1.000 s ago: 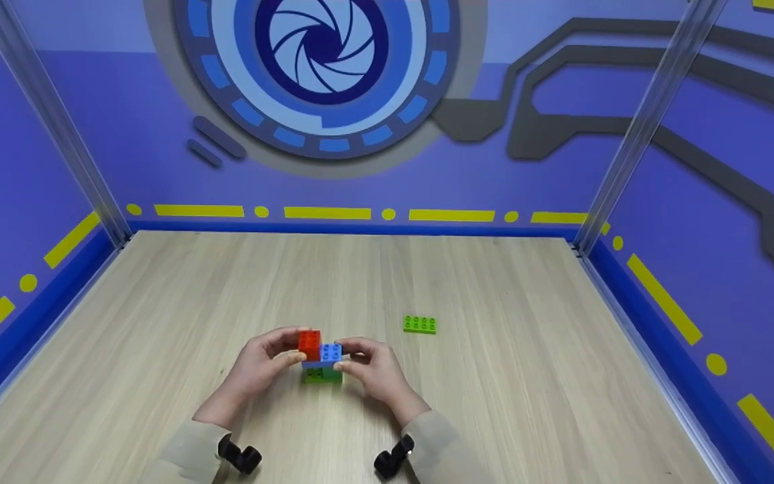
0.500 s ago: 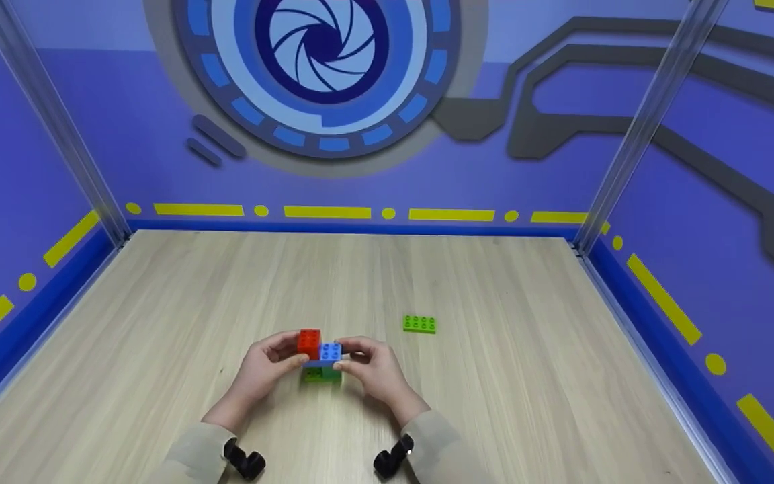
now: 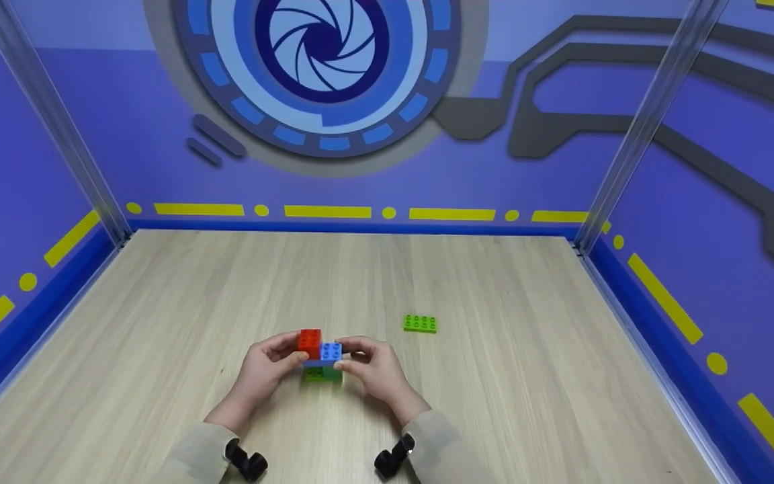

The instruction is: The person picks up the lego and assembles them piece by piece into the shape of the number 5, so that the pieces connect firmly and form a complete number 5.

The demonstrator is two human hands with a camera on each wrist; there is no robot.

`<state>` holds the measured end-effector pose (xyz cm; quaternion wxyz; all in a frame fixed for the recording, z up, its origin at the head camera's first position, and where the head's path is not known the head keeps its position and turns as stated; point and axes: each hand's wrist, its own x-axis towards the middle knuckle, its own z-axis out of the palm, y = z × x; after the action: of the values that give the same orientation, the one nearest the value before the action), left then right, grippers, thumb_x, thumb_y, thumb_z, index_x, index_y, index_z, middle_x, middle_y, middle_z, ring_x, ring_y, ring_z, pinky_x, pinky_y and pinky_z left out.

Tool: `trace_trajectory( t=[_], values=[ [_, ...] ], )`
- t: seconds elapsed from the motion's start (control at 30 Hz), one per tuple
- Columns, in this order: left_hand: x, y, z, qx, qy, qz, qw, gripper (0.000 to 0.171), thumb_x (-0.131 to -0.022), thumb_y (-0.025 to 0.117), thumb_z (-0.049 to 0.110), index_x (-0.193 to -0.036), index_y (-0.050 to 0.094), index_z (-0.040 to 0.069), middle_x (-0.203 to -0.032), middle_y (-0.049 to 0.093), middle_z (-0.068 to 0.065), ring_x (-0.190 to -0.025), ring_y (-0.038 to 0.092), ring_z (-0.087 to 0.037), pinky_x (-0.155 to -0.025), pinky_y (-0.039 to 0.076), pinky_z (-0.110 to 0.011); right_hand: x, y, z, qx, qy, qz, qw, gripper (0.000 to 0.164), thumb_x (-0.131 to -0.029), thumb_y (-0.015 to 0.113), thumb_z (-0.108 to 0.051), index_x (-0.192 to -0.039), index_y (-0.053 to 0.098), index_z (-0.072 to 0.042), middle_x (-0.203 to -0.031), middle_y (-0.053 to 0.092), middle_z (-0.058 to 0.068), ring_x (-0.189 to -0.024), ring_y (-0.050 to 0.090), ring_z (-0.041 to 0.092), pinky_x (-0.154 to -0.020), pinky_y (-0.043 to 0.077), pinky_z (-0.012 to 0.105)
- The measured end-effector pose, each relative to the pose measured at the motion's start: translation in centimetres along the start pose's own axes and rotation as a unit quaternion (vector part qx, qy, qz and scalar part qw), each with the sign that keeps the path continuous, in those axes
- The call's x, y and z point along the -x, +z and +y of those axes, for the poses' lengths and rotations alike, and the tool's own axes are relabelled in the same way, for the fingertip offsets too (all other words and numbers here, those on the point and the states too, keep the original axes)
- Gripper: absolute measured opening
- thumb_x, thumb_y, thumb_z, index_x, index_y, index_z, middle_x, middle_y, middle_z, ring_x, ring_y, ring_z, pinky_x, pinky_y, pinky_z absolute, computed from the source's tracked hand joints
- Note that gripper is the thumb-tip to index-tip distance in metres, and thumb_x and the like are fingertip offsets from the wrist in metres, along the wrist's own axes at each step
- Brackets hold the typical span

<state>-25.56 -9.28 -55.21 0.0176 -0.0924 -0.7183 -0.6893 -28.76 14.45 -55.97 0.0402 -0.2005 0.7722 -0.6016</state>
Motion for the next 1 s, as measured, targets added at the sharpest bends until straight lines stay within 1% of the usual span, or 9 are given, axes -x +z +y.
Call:
trace_trajectory(
  t=[0.33,0.47,0.57,0.63,0.73,0.87,1.0],
  values=[
    [-0.08,0.06,0.19,-0.011,0.005,0.004,0.9999,0.048,-0.090,0.080,0.026,-0.130,0.069,0.002,-0.125,0.073,-0.016,-0.115,0.069,-0.018,-0.095,0.055,-0.018,0.05,-0.01,-0.23,-0.006,-0.001,-0.003,1.000,0.040,-0.089,0.080,-0.013,-0.124,0.070,0.002,-0.124,0.071,0.023,-0.105,0.068,0.003,-0.095,0.056,0.019],
    [-0.05,0.08,0.23,-0.010,-0.002,0.006,0.9999,0.048,-0.091,0.080,0.025,-0.131,0.069,0.001,-0.126,0.073,-0.016,-0.115,0.069,-0.019,-0.094,0.055,-0.016,0.03,0.06,-0.22,-0.003,-0.009,-0.002,1.000,0.039,-0.089,0.079,-0.012,-0.124,0.070,0.004,-0.124,0.072,0.024,-0.105,0.069,0.004,-0.096,0.057,0.022],
    [-0.06,0.11,0.26,-0.006,0.000,0.007,1.0000,0.047,-0.091,0.079,0.023,-0.131,0.068,0.001,-0.125,0.073,-0.017,-0.115,0.069,-0.019,-0.094,0.055,-0.017,0.00,0.05,-0.27,-0.004,-0.015,-0.002,1.000,0.040,-0.089,0.079,-0.011,-0.125,0.069,0.006,-0.123,0.071,0.026,-0.105,0.070,0.007,-0.097,0.058,0.027],
    [-0.08,0.13,0.25,-0.004,0.001,0.005,1.0000,0.046,-0.091,0.079,0.023,-0.131,0.069,0.001,-0.125,0.073,-0.016,-0.115,0.069,-0.019,-0.094,0.055,-0.017,0.05,0.00,-0.32,-0.005,-0.017,-0.001,1.000,0.041,-0.089,0.080,-0.010,-0.125,0.069,0.006,-0.122,0.071,0.026,-0.105,0.071,0.009,-0.097,0.059,0.028],
    [-0.09,0.15,0.25,-0.001,0.002,0.003,1.0000,0.047,-0.091,0.080,0.023,-0.131,0.069,0.002,-0.126,0.073,-0.016,-0.115,0.069,-0.019,-0.094,0.056,-0.018,0.14,-0.03,-0.38,-0.005,-0.019,0.001,1.000,0.041,-0.089,0.080,-0.010,-0.125,0.069,0.006,-0.122,0.071,0.026,-0.104,0.071,0.009,-0.096,0.059,0.027],
    [-0.03,0.09,0.19,0.004,0.007,0.000,1.0000,0.049,-0.091,0.079,0.025,-0.132,0.068,0.000,-0.128,0.072,-0.018,-0.118,0.069,-0.023,-0.095,0.056,-0.018,0.18,-0.02,-0.28,-0.011,-0.024,-0.001,1.000,0.042,-0.089,0.080,-0.010,-0.126,0.069,0.006,-0.123,0.071,0.026,-0.104,0.070,0.005,-0.095,0.058,0.025],
    [0.00,0.00,0.12,0.005,0.008,-0.001,1.0000,0.050,-0.091,0.079,0.025,-0.133,0.066,0.000,-0.130,0.071,-0.018,-0.120,0.068,-0.026,-0.098,0.055,-0.019,0.11,0.01,-0.11,-0.019,-0.031,-0.006,0.999,0.043,-0.088,0.080,-0.009,-0.126,0.068,0.007,-0.124,0.070,0.027,-0.105,0.069,0.002,-0.097,0.059,0.028]
  ],
)
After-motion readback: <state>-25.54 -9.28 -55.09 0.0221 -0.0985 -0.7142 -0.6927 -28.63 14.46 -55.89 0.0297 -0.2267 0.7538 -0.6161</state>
